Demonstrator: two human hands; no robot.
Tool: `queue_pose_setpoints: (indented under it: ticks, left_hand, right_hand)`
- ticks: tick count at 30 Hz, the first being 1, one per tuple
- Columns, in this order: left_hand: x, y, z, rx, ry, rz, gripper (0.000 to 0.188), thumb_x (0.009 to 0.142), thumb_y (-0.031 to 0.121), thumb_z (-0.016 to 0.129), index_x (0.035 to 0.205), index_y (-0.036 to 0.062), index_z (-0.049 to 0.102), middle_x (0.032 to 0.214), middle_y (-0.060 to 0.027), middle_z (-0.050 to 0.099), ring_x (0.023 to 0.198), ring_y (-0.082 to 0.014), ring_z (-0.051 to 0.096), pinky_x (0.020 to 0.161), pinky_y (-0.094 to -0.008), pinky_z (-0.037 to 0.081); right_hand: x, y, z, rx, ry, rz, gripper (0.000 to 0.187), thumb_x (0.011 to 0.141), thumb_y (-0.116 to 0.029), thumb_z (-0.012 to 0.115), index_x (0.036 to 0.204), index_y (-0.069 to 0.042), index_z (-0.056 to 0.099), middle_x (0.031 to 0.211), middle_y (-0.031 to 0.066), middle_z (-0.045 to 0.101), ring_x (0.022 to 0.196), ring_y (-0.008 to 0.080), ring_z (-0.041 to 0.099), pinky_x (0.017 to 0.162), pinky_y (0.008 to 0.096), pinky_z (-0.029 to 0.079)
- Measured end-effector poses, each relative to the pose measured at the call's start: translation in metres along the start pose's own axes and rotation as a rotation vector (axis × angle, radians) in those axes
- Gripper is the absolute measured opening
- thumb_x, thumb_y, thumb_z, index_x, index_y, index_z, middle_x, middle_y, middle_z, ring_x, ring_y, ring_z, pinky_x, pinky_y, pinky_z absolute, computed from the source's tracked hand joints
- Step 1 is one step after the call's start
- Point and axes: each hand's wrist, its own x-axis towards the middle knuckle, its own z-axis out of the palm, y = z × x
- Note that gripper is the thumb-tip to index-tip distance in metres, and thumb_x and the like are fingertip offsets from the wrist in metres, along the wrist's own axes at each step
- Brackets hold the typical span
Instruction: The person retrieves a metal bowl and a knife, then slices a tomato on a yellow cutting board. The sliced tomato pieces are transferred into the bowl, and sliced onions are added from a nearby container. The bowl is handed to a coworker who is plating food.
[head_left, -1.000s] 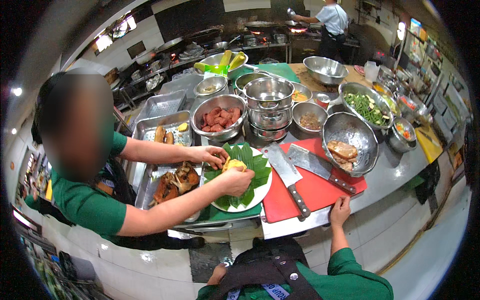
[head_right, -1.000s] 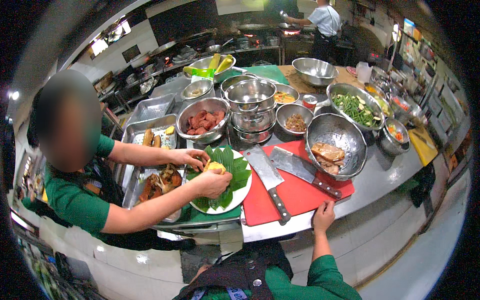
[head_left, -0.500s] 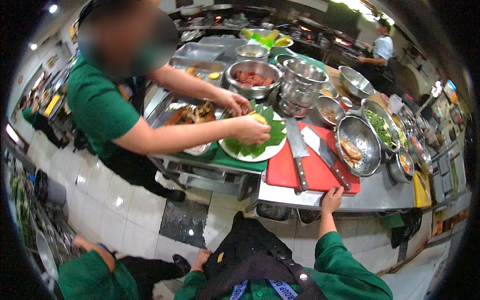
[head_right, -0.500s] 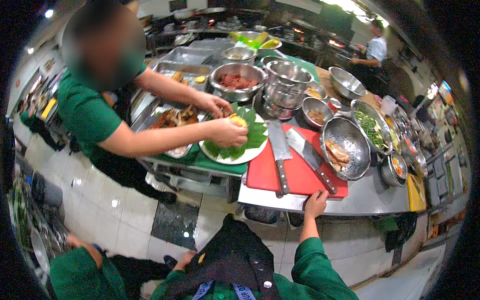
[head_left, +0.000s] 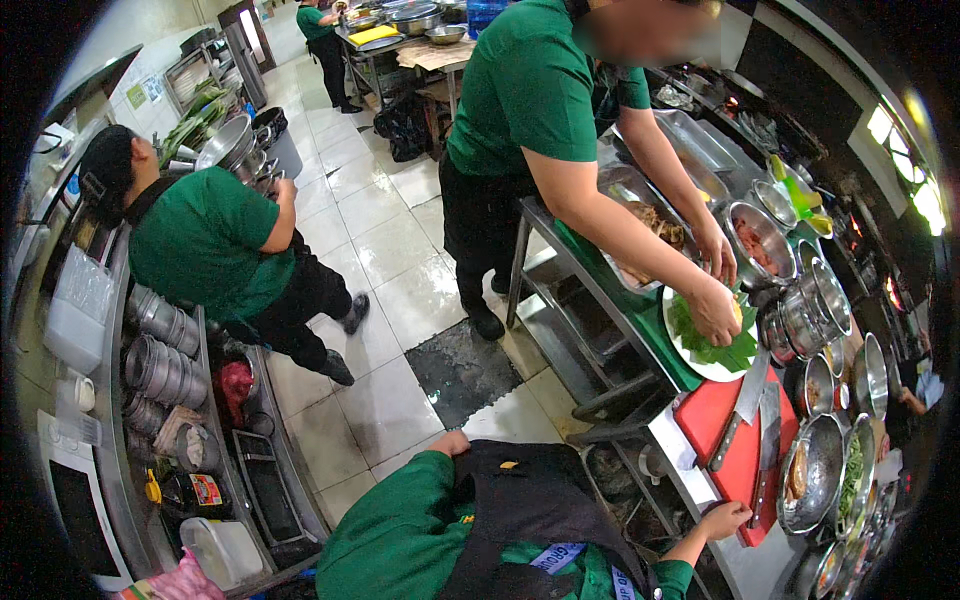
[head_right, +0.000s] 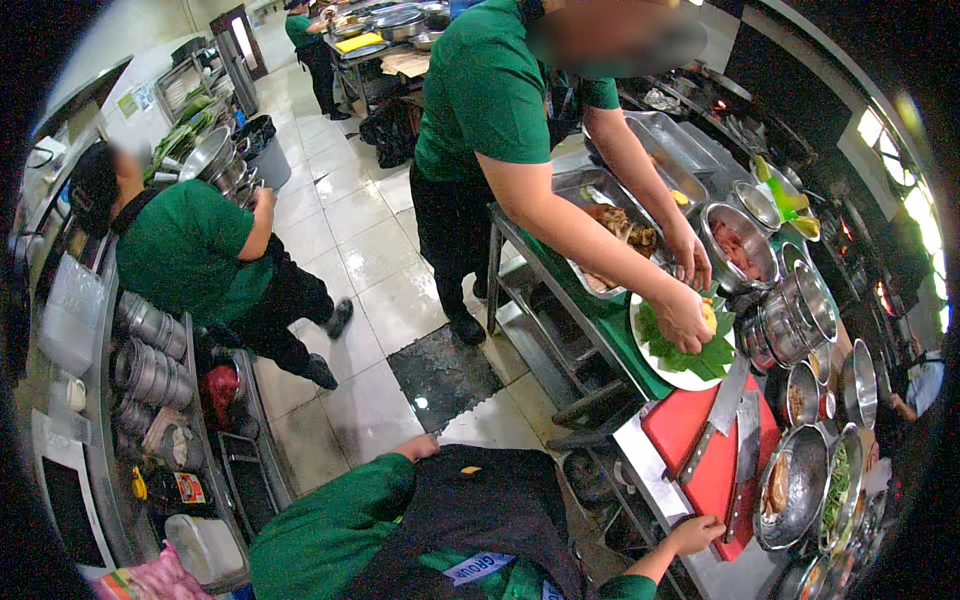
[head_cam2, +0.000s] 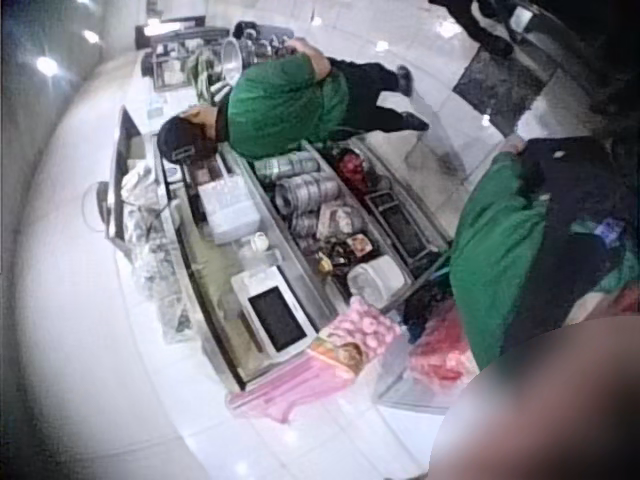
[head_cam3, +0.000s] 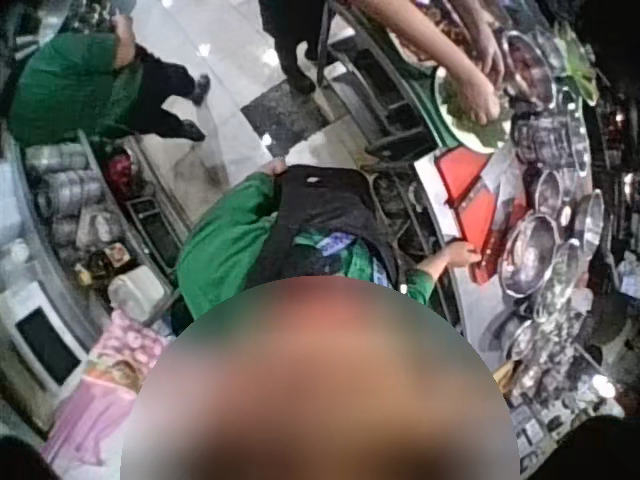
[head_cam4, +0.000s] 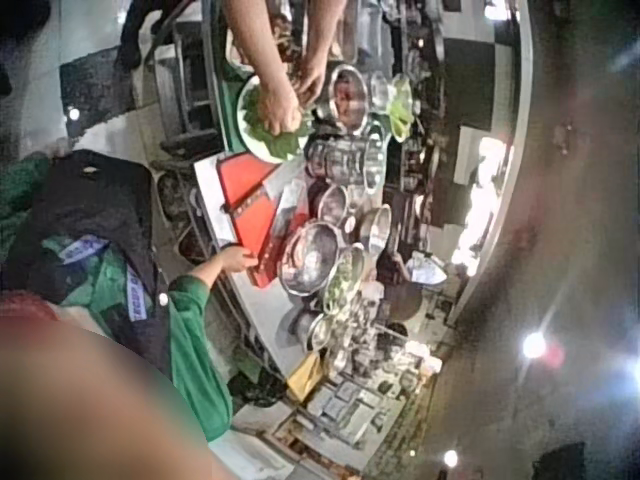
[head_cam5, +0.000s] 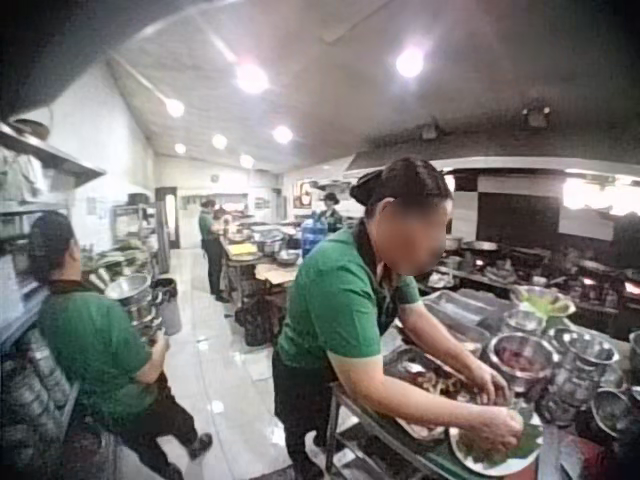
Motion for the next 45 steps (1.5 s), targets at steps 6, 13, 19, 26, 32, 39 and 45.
queue_pose_setpoints:
  ticks: [6,13,19,26,32,39,45]
  left_hand:
    - [0.005,0.045,-0.020,-0.004,0.042,0.183,0.030,0.075,0.027,0.056,0.088,0.0020,0.067,0.095,-0.0195,0.065,0.091,-0.0366,0.062,0.082,-0.0445,0.048]
    - [0.003,0.034,-0.018,0.136,-0.207,0.212,0.032,0.078,0.030,0.053,0.092,0.0039,0.066,0.097,-0.0187,0.064,0.093,-0.0359,0.061,0.081,-0.0439,0.048]
    - [0.008,0.005,0.002,0.022,-0.091,0.164,0.028,0.075,0.030,0.056,0.087,0.0071,0.067,0.093,-0.0197,0.065,0.086,-0.0383,0.062,0.077,-0.0464,0.049]
    - [0.001,0.007,-0.005,0.085,-0.161,0.206,0.032,0.079,0.034,0.053,0.088,0.0059,0.067,0.094,-0.0173,0.065,0.091,-0.0371,0.061,0.081,-0.0463,0.048]
    - [-0.010,0.016,-0.012,0.067,-0.053,0.236,0.028,0.082,0.028,0.050,0.081,0.0043,0.065,0.089,-0.0172,0.064,0.089,-0.0371,0.060,0.080,-0.0448,0.048]
    - [-0.001,0.004,-0.009,-0.049,-0.034,0.274,0.027,0.082,0.027,0.053,0.077,0.0022,0.063,0.085,-0.0162,0.063,0.086,-0.0385,0.059,0.079,-0.0443,0.048]
    - [0.010,0.002,-0.010,0.040,-0.087,0.451,0.033,0.083,0.032,0.054,0.087,0.0011,0.063,0.094,-0.0202,0.064,0.091,-0.0374,0.059,0.082,-0.0434,0.046]
  right_hand:
    - [0.000,0.006,0.001,0.050,0.038,-0.083,0.024,0.089,-0.028,0.043,0.096,-0.008,0.054,0.087,0.0211,0.065,0.077,0.0422,0.061,0.064,0.0510,0.045]
    - [-0.001,0.004,-0.001,0.079,0.016,-0.079,0.024,0.088,-0.031,0.043,0.095,-0.011,0.054,0.089,0.0174,0.066,0.079,0.0403,0.062,0.066,0.0501,0.046]
    - [-0.003,-0.004,-0.007,0.034,-0.057,-0.007,0.023,0.089,-0.032,0.042,0.096,-0.013,0.054,0.091,0.0170,0.066,0.081,0.0406,0.062,0.067,0.0506,0.046]
    - [-0.002,-0.003,-0.005,0.036,-0.077,-0.013,0.024,0.089,-0.031,0.042,0.099,-0.012,0.052,0.092,0.0196,0.065,0.083,0.0422,0.061,0.069,0.0510,0.045]
    - [-0.002,0.002,-0.002,0.014,-0.040,-0.065,0.026,0.089,-0.031,0.042,0.098,-0.009,0.051,0.085,0.0224,0.063,0.076,0.0451,0.059,0.063,0.0542,0.043]
    - [-0.004,0.001,-0.003,0.077,-0.058,-0.060,0.026,0.087,-0.031,0.045,0.100,-0.008,0.050,0.087,0.0229,0.063,0.079,0.0456,0.058,0.067,0.0535,0.041]
    - [-0.004,-0.001,-0.002,0.068,-0.010,-0.075,0.025,0.086,-0.028,0.044,0.099,-0.007,0.050,0.084,0.0250,0.062,0.078,0.0461,0.058,0.066,0.0545,0.042]
